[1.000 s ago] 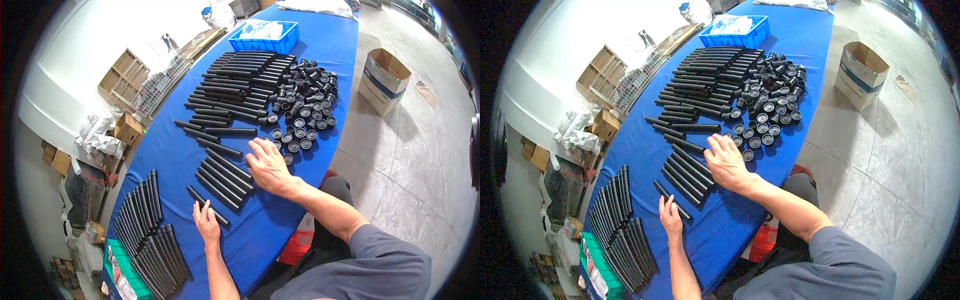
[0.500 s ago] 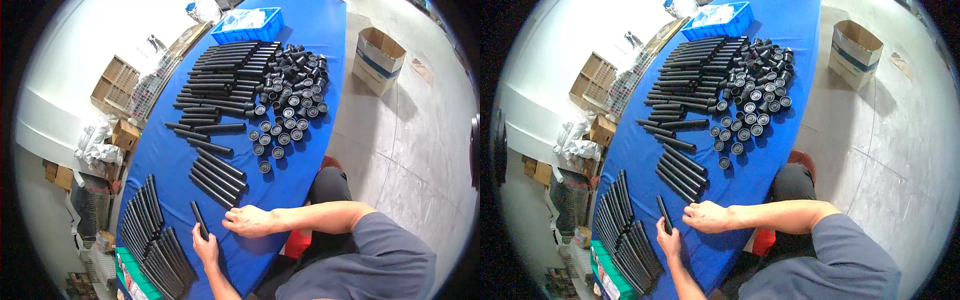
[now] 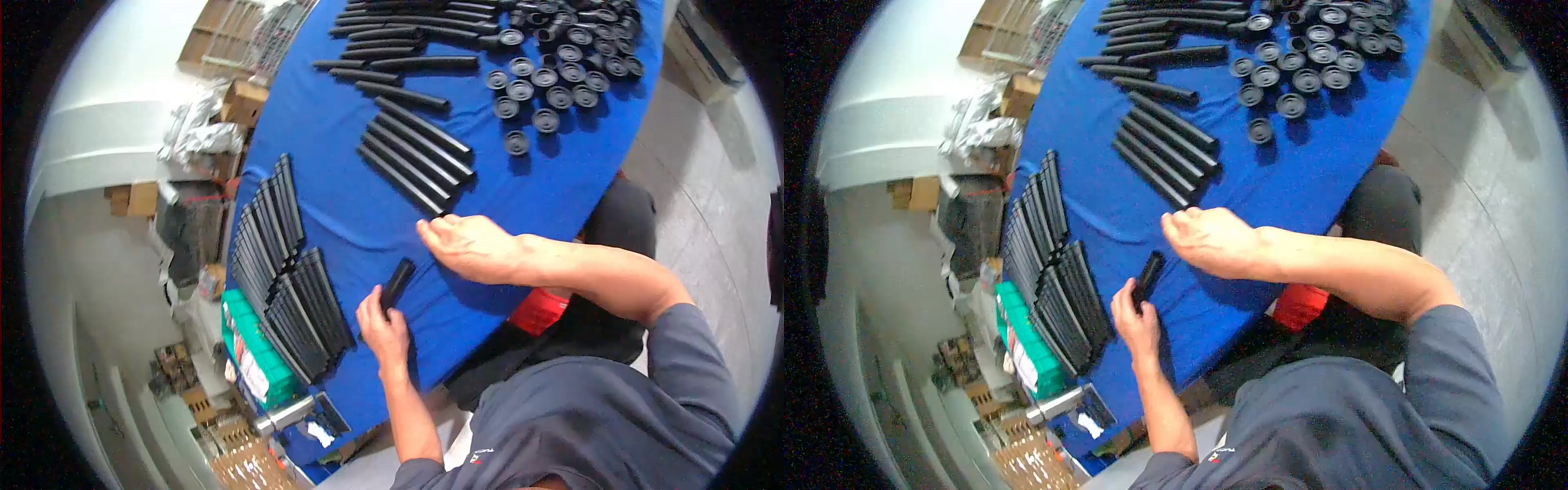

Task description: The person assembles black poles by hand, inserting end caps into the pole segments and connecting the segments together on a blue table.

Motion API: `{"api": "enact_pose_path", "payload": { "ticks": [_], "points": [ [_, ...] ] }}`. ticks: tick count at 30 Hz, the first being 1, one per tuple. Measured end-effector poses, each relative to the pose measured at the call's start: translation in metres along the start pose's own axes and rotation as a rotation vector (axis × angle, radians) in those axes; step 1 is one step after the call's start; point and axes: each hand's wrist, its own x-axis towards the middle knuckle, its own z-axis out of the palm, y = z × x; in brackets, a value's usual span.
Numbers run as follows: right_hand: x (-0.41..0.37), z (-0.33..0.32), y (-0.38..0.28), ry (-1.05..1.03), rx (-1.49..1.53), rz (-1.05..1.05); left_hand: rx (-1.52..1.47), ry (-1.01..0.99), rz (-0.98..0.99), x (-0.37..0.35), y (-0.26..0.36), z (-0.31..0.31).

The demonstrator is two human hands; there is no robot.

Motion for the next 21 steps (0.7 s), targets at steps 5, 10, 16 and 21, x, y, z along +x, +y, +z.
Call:
{"api": "enact_pose_path", "payload": {
  "ticks": [5,10,16,21],
  "points": [
    [0.003,-0.009,0.007,-0.043,0.141,-0.033,0.004,0.054,0.03,0.0,0.001,0.004],
    [0.011,-0.028,-0.004,0.035,0.324,-0.005,0.009,0.033,0.008,0.001,0.004,0.001],
    [-0.007,0.008,-0.023,-0.32,0.677,0.061,0.001,0.026,-0.037,0.003,0.002,0.005],
    [-0.012,0.025,-0.029,-0.405,0.806,0.132,-0.103,-0.018,-0.119,0.004,0.01,-0.006]
  ]
}}
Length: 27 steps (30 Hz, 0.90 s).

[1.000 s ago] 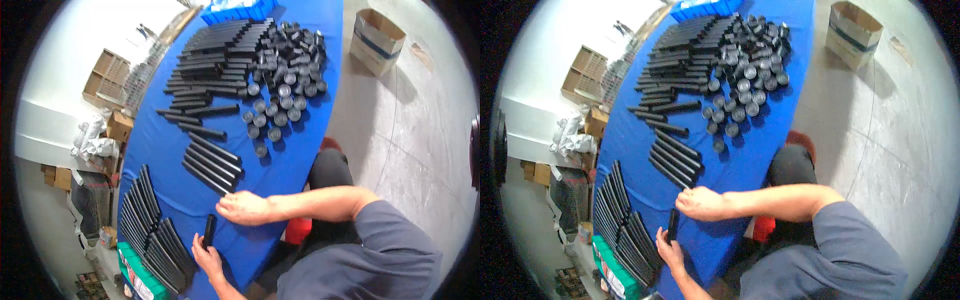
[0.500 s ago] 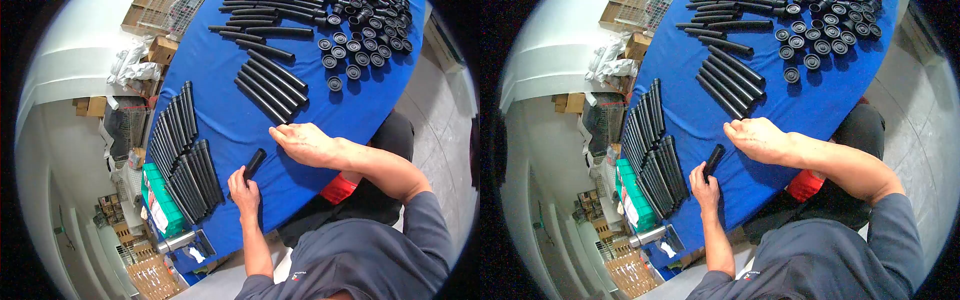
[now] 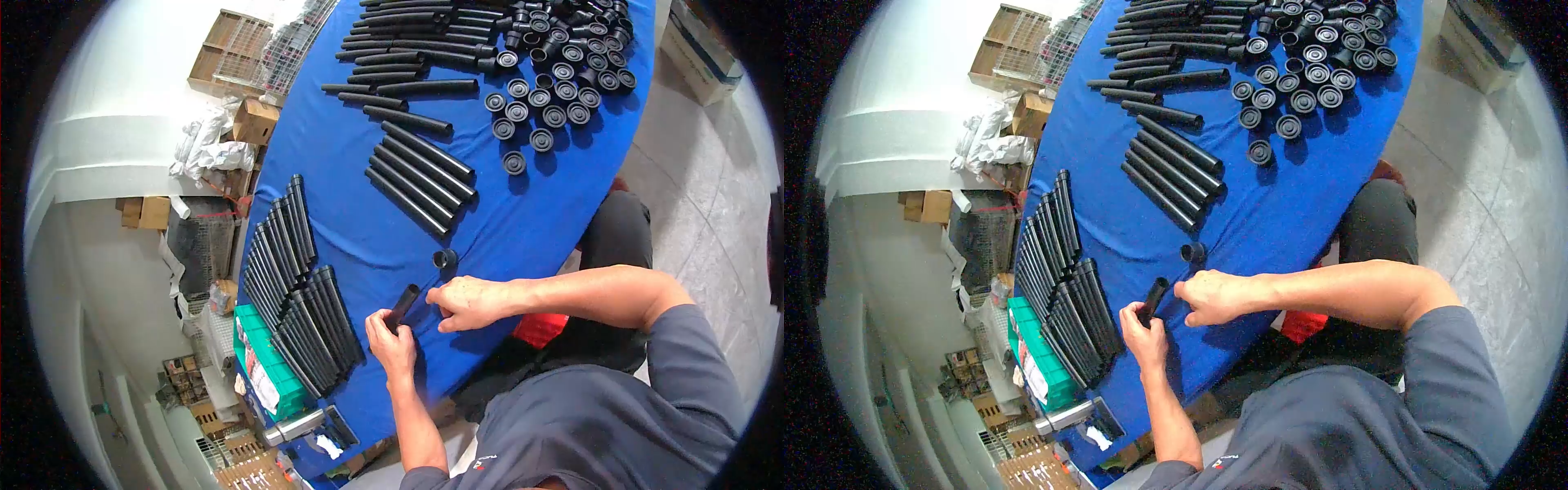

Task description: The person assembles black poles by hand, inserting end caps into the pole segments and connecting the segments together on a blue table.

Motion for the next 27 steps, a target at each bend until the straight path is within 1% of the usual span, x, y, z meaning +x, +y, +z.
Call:
{"api": "enact_pose_path", "payload": {
  "ticks": [1,2,4,5,6,8,9,11,12,15,17,20,21,23,24,26,27],
  "points": [
    [-0.001,-0.01,-0.01,-0.047,0.042,0.055,-0.102,-0.028,-0.042,0.0,0.014,-0.01],
    [-0.002,-0.015,-0.013,0.004,0.076,-0.003,-0.201,-0.054,-0.09,-0.002,0.025,-0.018],
    [-0.003,-0.015,-0.018,0.098,0.165,-0.12,-0.427,-0.134,-0.045,-0.007,0.036,-0.029],
    [-0.003,-0.018,-0.024,0.042,0.169,-0.119,-0.387,-0.171,0.009,-0.008,0.045,-0.036],
    [-0.002,-0.019,-0.027,0.021,0.175,-0.163,-0.389,-0.262,-0.02,-0.011,0.049,-0.042],
    [-0.002,-0.018,-0.029,-0.009,0.183,-0.241,-0.455,-0.349,-0.026,-0.016,0.048,-0.043],
    [0.001,-0.012,-0.024,0.036,0.218,-0.336,-0.467,-0.37,-0.035,-0.018,0.048,-0.043],
    [0.002,-0.003,-0.015,0.087,0.243,-0.426,-0.49,-0.411,-0.05,-0.02,0.05,-0.042],
    [0.003,-0.004,-0.016,0.114,0.255,-0.473,-0.473,-0.366,-0.049,-0.021,0.052,-0.041],
    [0.001,-0.014,-0.02,-0.023,0.224,-0.365,-0.44,-0.241,-0.067,-0.024,0.057,-0.036],
    [0.001,-0.013,-0.018,-0.005,0.237,-0.303,-0.436,-0.174,-0.115,-0.03,0.045,-0.032],
    [-0.001,-0.015,-0.022,0.001,0.234,-0.218,-0.437,-0.197,-0.122,-0.035,0.026,-0.03],
    [-0.001,-0.017,-0.024,-0.002,0.226,-0.19,-0.49,-0.237,-0.15,-0.037,0.024,-0.033],
    [0.0,-0.016,-0.024,-0.014,0.294,-0.278,-0.6,-0.312,-0.204,-0.037,0.021,-0.038],
    [0.001,-0.015,-0.024,-0.02,0.329,-0.321,-0.62,-0.355,-0.188,-0.035,0.02,-0.041],
    [-0.001,-0.016,-0.026,-0.049,0.341,-0.293,-0.66,-0.437,-0.163,-0.031,0.019,-0.047],
    [-0.001,-0.017,-0.027,-0.063,0.345,-0.28,-0.651,-0.436,-0.142,-0.031,0.018,-0.048]
  ]
}}
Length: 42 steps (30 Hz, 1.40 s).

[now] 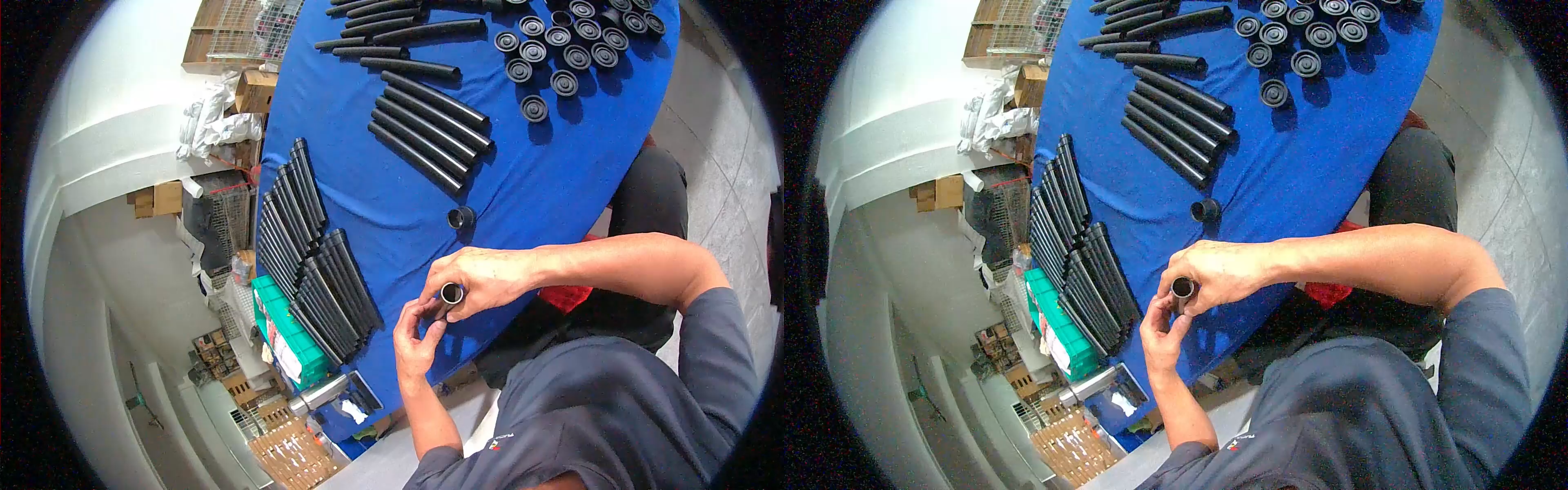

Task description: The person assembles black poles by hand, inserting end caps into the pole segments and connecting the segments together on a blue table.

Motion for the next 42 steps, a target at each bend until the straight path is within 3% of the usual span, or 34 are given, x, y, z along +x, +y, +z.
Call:
{"api": "enact_pose_path", "payload": {
  "ticks": [5,11,15,18,21,23,32,35,38,41,42],
  "points": [
    [0.0,-0.001,0.001,0.006,0.008,0.032,-0.013,-0.027,0.007,0.001,0.001,-0.002],
    [0.001,-0.003,0.001,-0.007,0.031,0.081,-0.268,-0.019,-0.119,-0.005,-0.004,-0.006],
    [0.001,-0.004,0.003,0.001,0.027,0.097,-0.249,-0.041,-0.118,-0.004,-0.007,-0.008],
    [0.003,0.001,0.011,0.1,0.006,-0.016,-0.225,-0.039,-0.108,-0.003,-0.01,-0.004],
    [0.0,-0.001,0.006,-0.015,0.012,0.06,-0.187,-0.065,-0.071,-0.005,-0.015,-0.005],
    [0.001,-0.001,0.002,-0.033,0.076,0.057,-0.311,-0.088,-0.044,-0.005,-0.016,-0.005],
    [-0.003,0.014,0.015,-0.045,0.121,0.034,-0.228,-0.231,-0.12,-0.009,-0.019,-0.025],
    [-0.003,0.014,0.016,-0.022,0.11,0.017,-0.389,-0.159,-0.208,-0.015,-0.026,-0.022],
    [-0.004,0.011,0.015,-0.001,0.098,0.047,-0.33,-0.157,-0.143,-0.011,-0.021,-0.018],
    [-0.001,0.0,0.0,-0.062,0.018,0.125,-0.388,-0.067,-0.194,-0.01,-0.027,-0.007],
    [0.001,-0.004,-0.005,-0.097,-0.027,0.155,-0.49,-0.032,-0.126,-0.011,-0.029,-0.003]
  ]
}}
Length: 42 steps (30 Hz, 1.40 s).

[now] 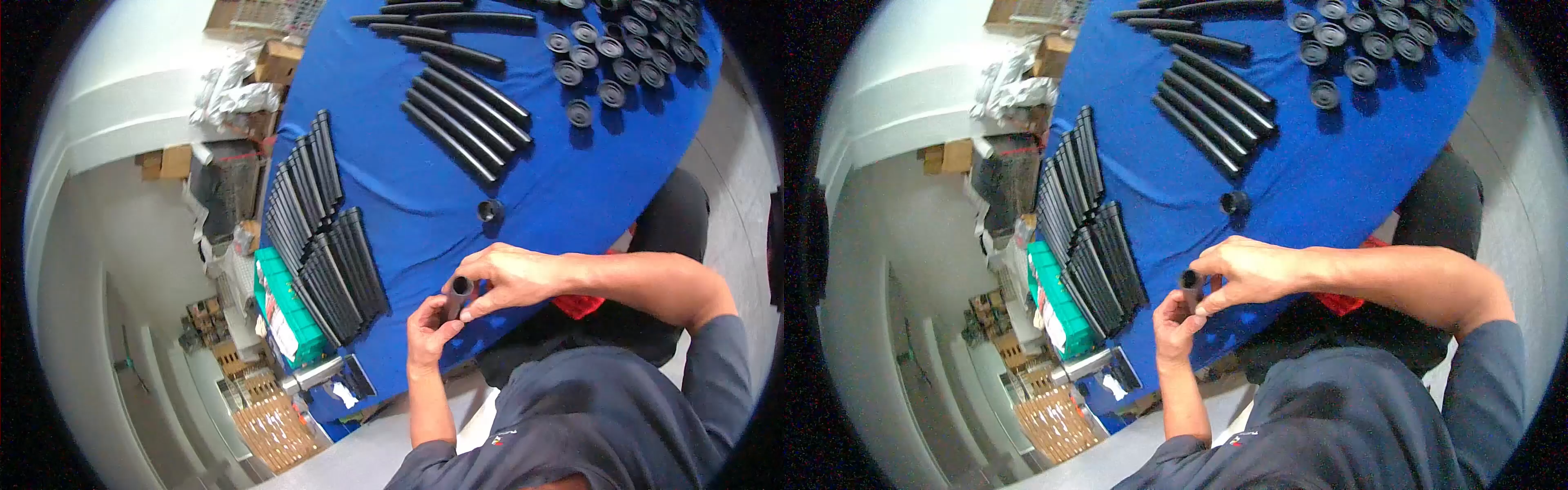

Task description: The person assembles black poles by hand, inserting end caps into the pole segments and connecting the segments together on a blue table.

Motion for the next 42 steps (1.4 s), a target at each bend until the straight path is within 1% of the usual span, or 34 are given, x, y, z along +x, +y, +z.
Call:
{"api": "enact_pose_path", "payload": {
  "ticks": [1,3,4,5,7,8,9,10,11,13,14,15,16,17,18,21,22,25,26,27,28,30,32,35,39,42],
  "points": [
    [0.001,0.001,0.0,0.049,-0.06,-0.042,-0.162,-0.015,0.105,0.002,0.0,0.009],
    [-0.003,0.007,0.002,0.15,-0.171,-0.125,-0.432,0.058,0.324,0.012,0.003,0.028],
    [-0.002,0.008,0.005,0.11,-0.263,-0.097,-0.518,0.082,0.358,0.012,0.009,0.031],
    [-0.002,0.009,0.006,0.083,-0.237,-0.08,-0.62,0.109,0.34,0.01,0.011,0.031],
    [-0.002,0.008,0.003,0.035,-0.19,-0.042,-0.732,0.164,0.286,0.009,0.01,0.037],
    [-0.001,0.01,0.007,0.071,-0.053,-0.05,-0.811,0.2,0.228,0.005,0.004,0.038],
    [-0.001,0.009,0.007,0.107,-0.073,-0.066,-0.889,0.235,0.168,0.001,-0.006,0.039],
    [-0.002,0.008,0.006,0.143,-0.091,-0.082,-0.908,0.243,0.065,0.0,-0.014,0.04],
    [-0.002,0.008,0.003,0.18,-0.107,-0.098,-0.89,0.195,-0.017,-0.005,-0.027,0.038],
    [-0.002,0.001,-0.005,0.151,-0.173,-0.086,-0.825,0.142,-0.126,-0.012,-0.027,0.045],
    [-0.002,-0.001,-0.003,0.135,-0.18,-0.071,-0.724,0.179,-0.193,-0.016,-0.024,0.047],
    [-0.003,-0.001,-0.001,0.117,-0.187,-0.054,-0.619,0.141,-0.222,-0.02,-0.025,0.042],
    [-0.002,0.001,0.001,0.161,-0.2,-0.11,-0.516,0.105,-0.247,-0.025,-0.027,0.036],
    [-0.001,0.002,0.003,0.146,-0.216,-0.102,-0.412,0.071,-0.271,-0.029,-0.026,0.03],
    [-0.001,0.002,0.005,0.134,-0.233,-0.094,-0.259,0.12,-0.175,-0.033,-0.011,0.037],
    [-0.001,0.003,0.005,0.131,-0.245,-0.065,0.436,0.519,0.29,-0.031,-0.003,0.046],
    [-0.001,0.002,0.003,0.138,-0.248,-0.056,0.711,0.523,0.482,-0.021,0.005,0.042],
    [-0.002,-0.002,-0.013,0.101,-0.152,0.07,0.994,0.518,0.596,0.003,0.021,0.05],
    [-0.003,-0.003,-0.015,0.082,-0.095,0.041,0.925,0.446,0.498,0.001,0.01,0.044],
    [-0.003,-0.003,-0.015,0.067,-0.035,0.014,0.847,0.451,0.439,0.001,0.002,0.041],
    [-0.004,-0.002,-0.015,0.057,0.028,-0.012,0.799,0.446,0.446,0.001,0.0,0.04],
    [-0.005,0.0,-0.013,0.031,0.055,-0.004,0.679,0.424,0.476,0.001,-0.001,0.037],
    [-0.005,-0.003,-0.016,-0.004,0.078,-0.01,0.676,0.377,0.497,-0.005,-0.002,0.033],
    [-0.005,0.001,-0.009,0.034,0.132,-0.123,0.624,0.333,0.457,-0.011,-0.001,0.031],
    [-0.004,0.004,-0.002,0.038,0.106,-0.138,0.541,0.256,0.417,-0.016,-0.002,0.028],
    [-0.004,0.005,-0.002,0.078,0.075,-0.151,0.613,0.239,0.454,-0.013,0.002,0.031]
  ]
}}
